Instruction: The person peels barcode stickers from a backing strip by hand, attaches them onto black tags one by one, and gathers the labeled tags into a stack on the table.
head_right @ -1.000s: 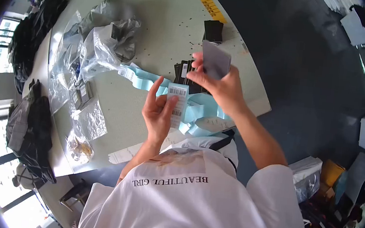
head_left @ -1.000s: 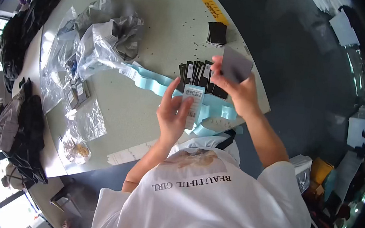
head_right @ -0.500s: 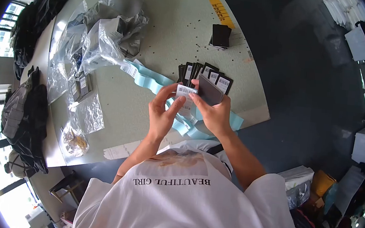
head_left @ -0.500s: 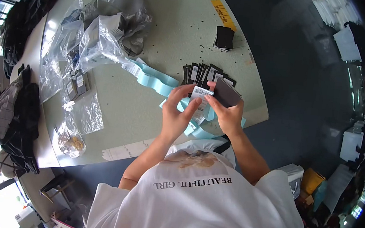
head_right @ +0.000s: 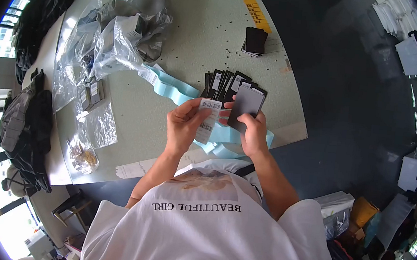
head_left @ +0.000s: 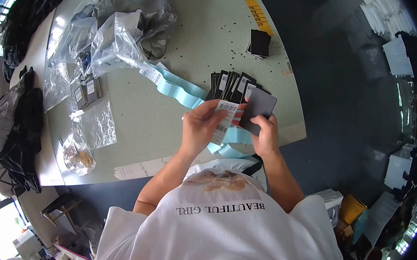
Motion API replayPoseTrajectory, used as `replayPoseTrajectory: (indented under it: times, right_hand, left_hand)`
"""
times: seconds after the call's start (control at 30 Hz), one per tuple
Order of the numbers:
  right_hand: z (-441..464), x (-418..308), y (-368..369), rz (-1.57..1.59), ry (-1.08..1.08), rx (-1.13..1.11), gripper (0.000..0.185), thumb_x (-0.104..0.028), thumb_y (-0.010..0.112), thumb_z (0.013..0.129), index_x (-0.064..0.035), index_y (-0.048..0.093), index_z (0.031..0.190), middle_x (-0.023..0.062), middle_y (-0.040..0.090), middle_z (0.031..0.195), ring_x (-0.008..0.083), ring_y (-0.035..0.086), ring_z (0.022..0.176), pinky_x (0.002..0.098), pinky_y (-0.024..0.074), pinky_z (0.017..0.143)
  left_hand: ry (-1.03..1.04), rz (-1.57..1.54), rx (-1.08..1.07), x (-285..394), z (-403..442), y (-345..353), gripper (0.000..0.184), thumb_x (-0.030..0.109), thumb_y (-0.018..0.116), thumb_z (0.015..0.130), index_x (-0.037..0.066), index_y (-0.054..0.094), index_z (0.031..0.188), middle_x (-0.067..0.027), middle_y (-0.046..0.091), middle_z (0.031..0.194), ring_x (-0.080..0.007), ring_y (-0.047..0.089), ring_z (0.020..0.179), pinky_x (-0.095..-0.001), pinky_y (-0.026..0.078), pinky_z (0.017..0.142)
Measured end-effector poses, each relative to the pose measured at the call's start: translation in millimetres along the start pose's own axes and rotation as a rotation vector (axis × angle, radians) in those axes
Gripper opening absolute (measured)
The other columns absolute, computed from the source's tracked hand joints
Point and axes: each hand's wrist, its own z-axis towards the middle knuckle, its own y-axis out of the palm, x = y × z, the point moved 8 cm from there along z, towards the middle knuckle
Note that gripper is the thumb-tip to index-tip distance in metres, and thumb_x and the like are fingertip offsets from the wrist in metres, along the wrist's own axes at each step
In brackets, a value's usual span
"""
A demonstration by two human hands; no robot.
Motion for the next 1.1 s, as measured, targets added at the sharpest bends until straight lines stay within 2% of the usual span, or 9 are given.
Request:
replayPoseTrajectory:
  times: [0.07,0.17,0.2,0.3,0.47,0.6,0.7,1.1]
  right_hand:
    - [2,12,-5,0.009,0.057,0.015,0.037,0.000,0.045,0.081,0.0028,0.053,0.118,0.0132,0.061,0.107,0.0217,0.062,0.094,0.0346,0.0539,0.078]
    - [-6,19,2,-0.035,0.163,-0.004,0.037,0.002,0.049,0.083,0.0002,0.053,0.119,0.0111,0.062,0.109,0.0190,0.062,0.096,0.0323,0.0537,0.078]
    - [-4,24,5,0.001,0.200,-0.033,0.036,0.002,0.053,0.084,-0.0024,0.054,0.120,0.0080,0.062,0.110,0.0171,0.061,0.098,0.0303,0.0533,0.077]
    - [-11,20,18,0.031,0.224,-0.096,0.035,0.000,0.053,0.086,-0.0044,0.054,0.121,0.0063,0.061,0.113,0.0169,0.061,0.099,0.0296,0.0529,0.077]
    - [-11,30,9,0.005,0.249,-0.078,0.037,0.000,0.051,0.088,-0.0053,0.052,0.125,0.0064,0.059,0.117,0.0155,0.060,0.101,0.0286,0.0521,0.079]
    - [-12,30,16,0.054,0.255,-0.088,0.039,0.002,0.048,0.089,-0.0052,0.051,0.127,0.0068,0.058,0.118,0.0152,0.059,0.102,0.0286,0.0516,0.081]
    - [-12,30,15,0.060,0.228,-0.106,0.032,-0.001,0.053,0.089,-0.0057,0.056,0.120,0.0059,0.061,0.112,0.0153,0.060,0.100,0.0305,0.0516,0.082]
    - [-12,30,17,0.050,0.209,-0.094,0.033,0.002,0.049,0.089,-0.0029,0.054,0.122,0.0070,0.059,0.116,0.0161,0.059,0.104,0.0303,0.0498,0.087]
  left_hand:
    - [-0.107,-0.140,-0.051,-4,0,8,0.015,0.008,0.068,0.084,-0.003,0.067,0.094,-0.0036,0.067,0.077,-0.0049,0.058,0.067,-0.0200,0.047,0.058]
    - [-0.216,-0.104,-0.091,-9,-3,16,0.013,0.008,0.068,0.084,-0.004,0.067,0.088,-0.0031,0.066,0.074,-0.0035,0.055,0.063,-0.0178,0.043,0.055]
    - [-0.219,-0.104,-0.092,-11,-4,18,0.013,0.008,0.068,0.084,-0.004,0.067,0.088,-0.0031,0.066,0.074,-0.0035,0.055,0.063,-0.0178,0.043,0.055]
    - [-0.239,-0.051,-0.075,-18,-4,23,0.014,0.011,0.068,0.085,-0.003,0.067,0.085,-0.0022,0.065,0.071,-0.0026,0.052,0.059,-0.0185,0.041,0.050]
    - [-0.207,-0.068,-0.053,-20,-3,25,0.019,0.016,0.070,0.084,-0.002,0.067,0.081,-0.0003,0.063,0.066,-0.0020,0.048,0.056,-0.0198,0.039,0.047]
    - [-0.250,-0.053,-0.061,-24,-5,27,0.017,0.013,0.068,0.085,-0.003,0.066,0.081,-0.0007,0.063,0.070,-0.0020,0.050,0.058,-0.0179,0.039,0.050]
    - [-0.245,-0.063,-0.061,-26,-4,27,0.017,0.013,0.068,0.085,-0.003,0.066,0.081,-0.0010,0.063,0.069,-0.0020,0.049,0.058,-0.0181,0.039,0.050]
    - [-0.256,-0.036,-0.070,-26,-3,29,0.020,0.016,0.069,0.085,-0.002,0.065,0.077,-0.0001,0.061,0.065,-0.0016,0.046,0.054,-0.0182,0.035,0.046]
